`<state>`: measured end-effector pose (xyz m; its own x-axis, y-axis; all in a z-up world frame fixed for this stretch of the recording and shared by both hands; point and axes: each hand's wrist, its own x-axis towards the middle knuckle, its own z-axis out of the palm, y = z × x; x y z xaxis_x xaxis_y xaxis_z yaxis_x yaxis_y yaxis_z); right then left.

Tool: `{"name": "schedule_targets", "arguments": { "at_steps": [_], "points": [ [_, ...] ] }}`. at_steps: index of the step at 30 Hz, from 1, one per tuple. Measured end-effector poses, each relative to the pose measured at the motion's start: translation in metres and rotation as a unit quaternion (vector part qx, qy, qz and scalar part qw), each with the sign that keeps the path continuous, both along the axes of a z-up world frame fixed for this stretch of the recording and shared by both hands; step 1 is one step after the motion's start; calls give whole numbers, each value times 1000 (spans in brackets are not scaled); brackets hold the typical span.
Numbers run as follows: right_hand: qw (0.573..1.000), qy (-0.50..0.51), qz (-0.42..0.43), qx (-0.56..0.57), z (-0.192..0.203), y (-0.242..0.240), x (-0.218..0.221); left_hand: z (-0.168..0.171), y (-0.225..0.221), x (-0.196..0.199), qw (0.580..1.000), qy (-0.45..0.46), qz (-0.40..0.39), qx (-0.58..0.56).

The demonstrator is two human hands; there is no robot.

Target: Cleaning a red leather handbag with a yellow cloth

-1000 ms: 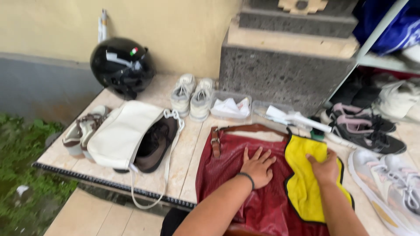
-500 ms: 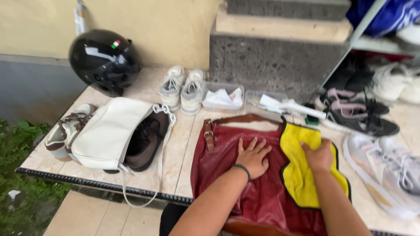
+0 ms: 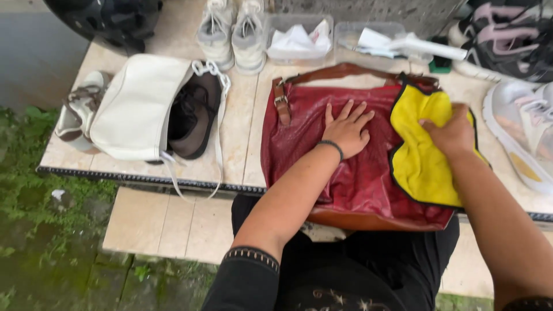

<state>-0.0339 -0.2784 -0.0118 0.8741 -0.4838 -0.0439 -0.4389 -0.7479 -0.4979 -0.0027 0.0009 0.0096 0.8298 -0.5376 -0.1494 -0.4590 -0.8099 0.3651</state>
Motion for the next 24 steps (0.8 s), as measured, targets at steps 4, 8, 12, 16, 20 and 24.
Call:
{"name": "schedule_targets", "arguments": {
  "at_steps": [4, 8, 12, 16, 20, 24],
  "points": [
    [997, -69, -5, 19, 3, 4, 11, 1, -1, 2, 1000, 0, -5, 11],
    [996, -75, -11, 36, 15, 17, 9, 0, -1, -2, 1000, -3, -5, 23],
    [995, -100, -1, 10, -4, 7, 14, -4, -7, 3, 999, -23, 9, 21],
    [993, -115, 8, 4, -16, 4, 14, 1, -6, 0, 999, 7, -7, 47],
    [991, -136, 19, -11, -22, 5, 14, -4, -5, 1, 999, 1, -6, 38],
    [992, -128, 11, -7, -14, 6, 12, 0, -7, 0, 999, 9, -6, 35]
  ]
}}
